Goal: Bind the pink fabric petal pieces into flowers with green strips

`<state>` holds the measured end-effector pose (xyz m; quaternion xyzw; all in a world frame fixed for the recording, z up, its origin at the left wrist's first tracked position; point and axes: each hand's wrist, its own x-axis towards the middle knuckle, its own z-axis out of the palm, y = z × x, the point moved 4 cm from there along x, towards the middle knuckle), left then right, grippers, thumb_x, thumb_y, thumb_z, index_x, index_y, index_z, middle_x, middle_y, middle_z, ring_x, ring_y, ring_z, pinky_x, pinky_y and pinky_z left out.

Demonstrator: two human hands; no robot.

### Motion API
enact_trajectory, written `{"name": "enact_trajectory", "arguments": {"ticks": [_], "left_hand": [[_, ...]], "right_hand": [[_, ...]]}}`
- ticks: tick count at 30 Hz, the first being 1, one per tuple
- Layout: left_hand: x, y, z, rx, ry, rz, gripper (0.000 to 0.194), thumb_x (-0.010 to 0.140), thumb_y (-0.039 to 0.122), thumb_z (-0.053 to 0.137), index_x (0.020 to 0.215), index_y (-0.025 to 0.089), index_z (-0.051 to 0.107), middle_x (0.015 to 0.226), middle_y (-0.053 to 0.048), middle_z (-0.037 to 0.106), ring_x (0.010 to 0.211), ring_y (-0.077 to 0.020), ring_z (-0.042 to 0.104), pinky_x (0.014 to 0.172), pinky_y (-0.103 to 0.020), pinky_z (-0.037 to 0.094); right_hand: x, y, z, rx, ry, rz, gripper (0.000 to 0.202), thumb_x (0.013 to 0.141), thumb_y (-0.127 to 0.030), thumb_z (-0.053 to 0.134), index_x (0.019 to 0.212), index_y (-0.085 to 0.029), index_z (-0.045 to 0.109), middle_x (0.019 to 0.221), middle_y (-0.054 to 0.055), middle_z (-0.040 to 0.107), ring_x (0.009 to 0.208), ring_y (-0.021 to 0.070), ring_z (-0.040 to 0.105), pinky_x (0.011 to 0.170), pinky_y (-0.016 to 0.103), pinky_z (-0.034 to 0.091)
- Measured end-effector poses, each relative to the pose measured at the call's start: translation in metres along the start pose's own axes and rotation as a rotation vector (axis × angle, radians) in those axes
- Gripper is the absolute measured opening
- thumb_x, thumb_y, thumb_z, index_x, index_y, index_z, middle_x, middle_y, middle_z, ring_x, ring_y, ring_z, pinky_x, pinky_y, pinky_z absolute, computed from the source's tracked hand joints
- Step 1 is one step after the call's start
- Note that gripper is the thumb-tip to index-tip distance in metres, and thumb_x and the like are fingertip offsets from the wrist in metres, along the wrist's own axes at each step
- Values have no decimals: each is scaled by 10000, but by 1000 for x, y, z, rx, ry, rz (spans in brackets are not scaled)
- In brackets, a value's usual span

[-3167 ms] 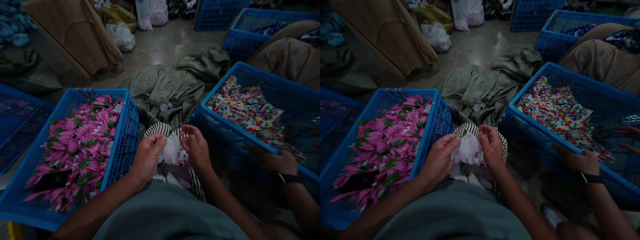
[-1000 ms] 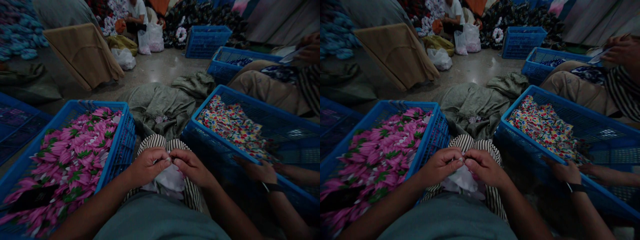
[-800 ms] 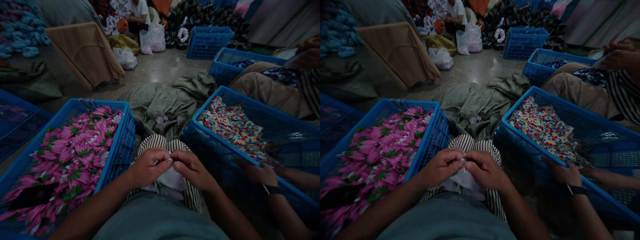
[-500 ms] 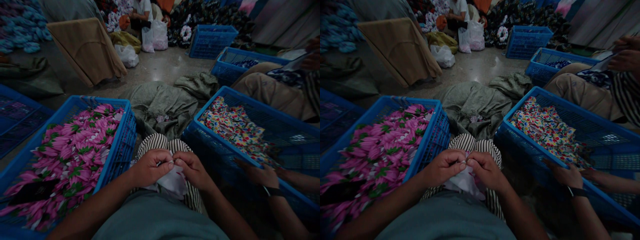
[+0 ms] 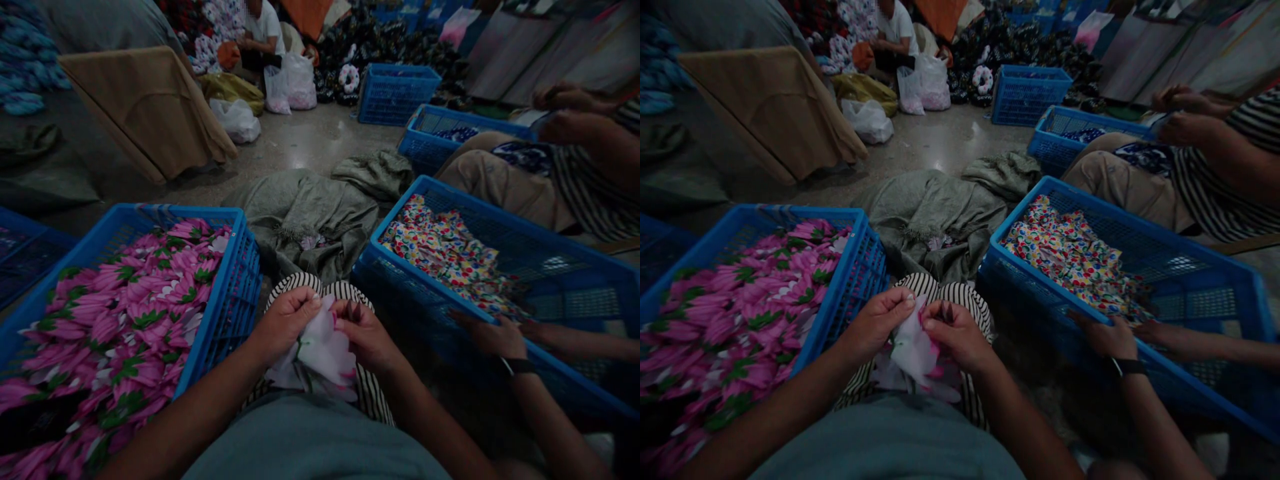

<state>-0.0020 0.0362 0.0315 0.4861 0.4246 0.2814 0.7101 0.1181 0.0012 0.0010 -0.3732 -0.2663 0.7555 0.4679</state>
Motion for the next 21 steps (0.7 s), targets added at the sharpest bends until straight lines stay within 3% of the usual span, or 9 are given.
{"name": "enact_trajectory", "arguments": {"ticks": [3, 5, 7, 8, 11, 12, 17, 19, 21], "left_hand": [[3, 0, -3, 113, 50, 12, 248, 780, 392, 503, 686, 164, 477, 569, 54, 439, 506, -80, 397, 484, -193, 318], [1, 5, -9, 252, 186, 145, 211, 765, 369, 531, 806, 163, 524, 756, 0, 542, 716, -130, 510, 643, -240, 404], [-5, 9, -14, 346, 289, 259, 346, 711, 371, 597, 976, 163, 515, 1002, -64, 554, 954, -192, 503, 817, -312, 396], [-7, 8, -13, 341, 273, 259, 438, 685, 381, 624, 1039, 160, 490, 1062, -87, 544, 998, -212, 496, 852, -339, 388], [-8, -12, -4, 185, 61, 78, 504, 676, 393, 639, 1080, 139, 476, 1020, -106, 591, 931, -219, 557, 821, -352, 429], [-8, -19, -2, 123, 44, 23, 483, 691, 381, 632, 1079, 135, 484, 1012, -106, 601, 924, -212, 566, 820, -343, 435], [0, -46, -1, -225, 244, -53, 526, 653, 231, 688, 1129, 173, 473, 1075, -62, 600, 921, -155, 579, 798, -268, 451], [3, -52, 1, -370, 218, -131, 472, 621, 163, 702, 1060, 159, 530, 903, -24, 652, 774, -127, 605, 682, -222, 467], [6, -53, 0, -473, 172, -212, 299, 624, 121, 678, 912, 127, 598, 684, 6, 647, 601, -103, 588, 549, -187, 444]], "right_hand": [[0, 1, 0, -36, 11, -42, 232, 651, -309, 702, 717, -154, 542, 524, -54, 501, 387, 43, 388, 372, 153, 277], [1, 0, -2, -83, 73, -107, 203, 711, -315, 649, 722, -159, 520, 515, -62, 476, 398, 49, 376, 394, 166, 286], [1, -3, -4, -168, 187, -217, 189, 758, -317, 596, 711, -162, 499, 518, -66, 447, 424, 56, 364, 425, 177, 296], [2, -4, -5, -217, 247, -275, 188, 770, -317, 580, 704, -164, 492, 525, -66, 436, 439, 61, 360, 438, 182, 300], [5, -1, -3, -336, 321, -360, 180, 777, -314, 561, 697, -167, 495, 568, -54, 444, 493, 77, 380, 474, 194, 324], [7, 2, -2, -338, 310, -355, 176, 776, -315, 561, 702, -168, 498, 584, -49, 455, 505, 79, 391, 481, 195, 332], [12, 14, 2, -58, 196, -239, 204, 765, -356, 578, 720, -188, 471, 481, -81, 403, 384, 67, 325, 380, 186, 289], [11, 12, 2, 5, 147, -224, 216, 743, -354, 607, 708, -184, 479, 488, -75, 405, 391, 66, 333, 385, 186, 298], [9, 8, -1, 6, 122, -222, 221, 720, -345, 637, 699, -172, 500, 534, -54, 434, 438, 68, 367, 413, 186, 323]]}}
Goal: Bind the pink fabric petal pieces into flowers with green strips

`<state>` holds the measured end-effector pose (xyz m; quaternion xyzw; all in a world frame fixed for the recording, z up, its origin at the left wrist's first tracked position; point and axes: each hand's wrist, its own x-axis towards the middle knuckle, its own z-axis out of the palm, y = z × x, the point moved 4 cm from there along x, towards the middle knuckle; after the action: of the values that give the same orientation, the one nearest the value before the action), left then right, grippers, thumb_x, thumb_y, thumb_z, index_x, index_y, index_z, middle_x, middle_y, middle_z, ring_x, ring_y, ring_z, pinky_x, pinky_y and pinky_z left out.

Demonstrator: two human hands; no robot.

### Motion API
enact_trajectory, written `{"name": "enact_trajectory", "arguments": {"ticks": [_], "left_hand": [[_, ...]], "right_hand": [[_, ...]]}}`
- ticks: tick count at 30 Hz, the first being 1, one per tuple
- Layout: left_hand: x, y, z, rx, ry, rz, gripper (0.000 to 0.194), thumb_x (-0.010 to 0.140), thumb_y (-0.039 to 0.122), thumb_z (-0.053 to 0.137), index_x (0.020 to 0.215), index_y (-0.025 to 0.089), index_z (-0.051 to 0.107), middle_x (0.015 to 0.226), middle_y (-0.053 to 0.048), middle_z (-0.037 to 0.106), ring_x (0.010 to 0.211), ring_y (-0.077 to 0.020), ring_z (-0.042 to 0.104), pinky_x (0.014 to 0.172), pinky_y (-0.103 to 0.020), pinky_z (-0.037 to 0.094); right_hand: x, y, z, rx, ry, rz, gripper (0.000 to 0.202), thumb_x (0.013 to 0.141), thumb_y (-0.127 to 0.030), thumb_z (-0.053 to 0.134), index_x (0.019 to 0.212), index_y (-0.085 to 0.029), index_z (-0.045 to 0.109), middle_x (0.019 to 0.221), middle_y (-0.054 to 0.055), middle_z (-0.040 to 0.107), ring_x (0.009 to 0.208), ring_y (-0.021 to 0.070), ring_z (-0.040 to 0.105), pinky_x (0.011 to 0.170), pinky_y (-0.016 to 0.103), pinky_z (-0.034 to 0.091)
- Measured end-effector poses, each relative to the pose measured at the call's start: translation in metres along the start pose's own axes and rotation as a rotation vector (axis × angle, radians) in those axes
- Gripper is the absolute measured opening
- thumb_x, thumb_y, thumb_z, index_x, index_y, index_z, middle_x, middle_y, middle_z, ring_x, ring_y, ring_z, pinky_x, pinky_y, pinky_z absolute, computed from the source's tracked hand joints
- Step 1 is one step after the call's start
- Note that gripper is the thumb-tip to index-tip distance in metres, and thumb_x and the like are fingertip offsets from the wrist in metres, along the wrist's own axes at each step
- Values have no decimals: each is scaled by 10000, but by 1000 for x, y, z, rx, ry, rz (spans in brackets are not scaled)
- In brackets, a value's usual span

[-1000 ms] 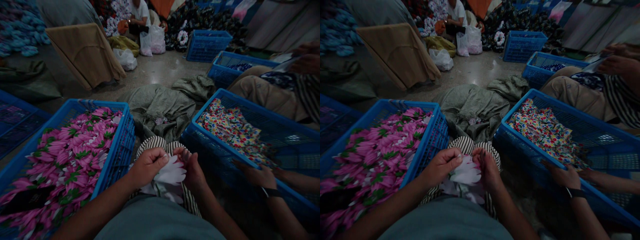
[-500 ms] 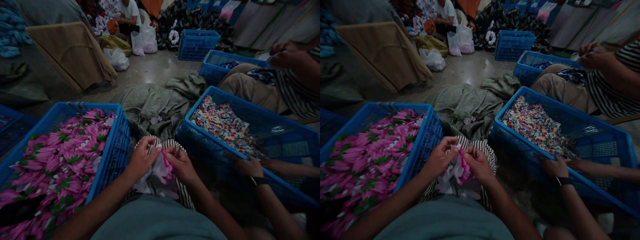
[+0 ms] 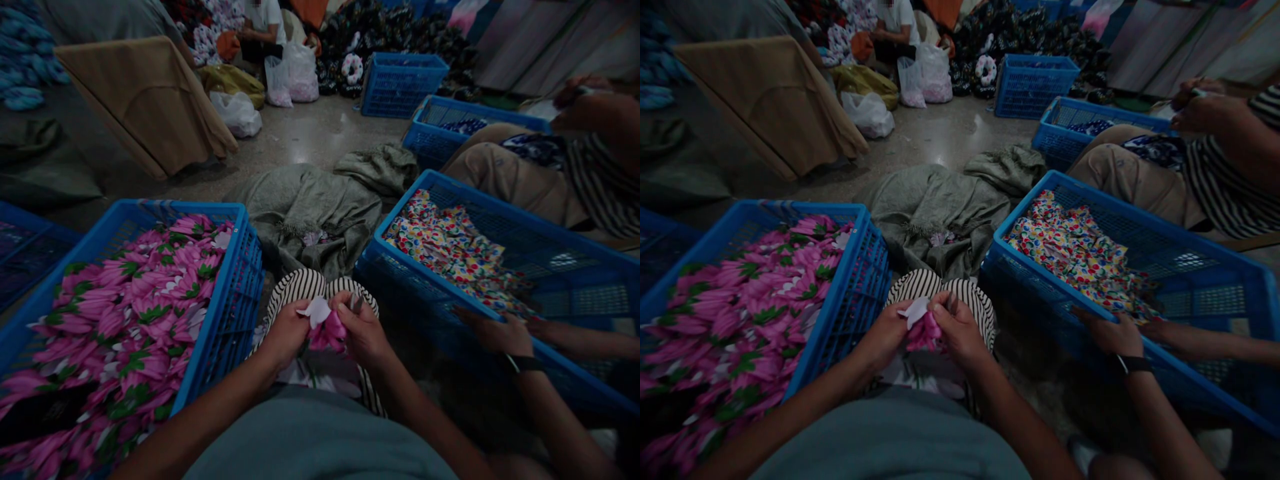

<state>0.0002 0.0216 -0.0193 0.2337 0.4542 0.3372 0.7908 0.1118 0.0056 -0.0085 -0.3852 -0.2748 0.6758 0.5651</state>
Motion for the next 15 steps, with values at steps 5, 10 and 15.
{"name": "enact_trajectory", "arguments": {"ticks": [5, 10, 15], "left_hand": [[2, 29, -7, -129, -64, -128, 64, 679, 110, 575, 722, 128, 618, 630, -21, 655, 547, -126, 597, 585, -274, 486], [-11, 48, 9, -288, -347, -206, 386, 781, 397, 485, 524, 133, 602, 437, -32, 595, 486, -154, 596, 592, -296, 482], [-12, 44, 23, -365, -361, -152, 368, 806, 430, 447, 689, 148, 651, 629, -33, 673, 642, -154, 629, 622, -263, 467]], "right_hand": [[0, 2, -17, 23, 138, -19, 216, 740, -362, 614, 709, -188, 490, 429, -89, 373, 344, 53, 302, 328, 155, 249], [-1, 19, -6, 128, 61, 78, 239, 722, -387, 624, 729, -193, 484, 409, -105, 359, 308, 39, 253, 323, 161, 297], [2, 9, -1, 231, 79, 77, 231, 703, -349, 650, 694, -195, 479, 403, -118, 329, 312, 22, 168, 339, 161, 312]]}}
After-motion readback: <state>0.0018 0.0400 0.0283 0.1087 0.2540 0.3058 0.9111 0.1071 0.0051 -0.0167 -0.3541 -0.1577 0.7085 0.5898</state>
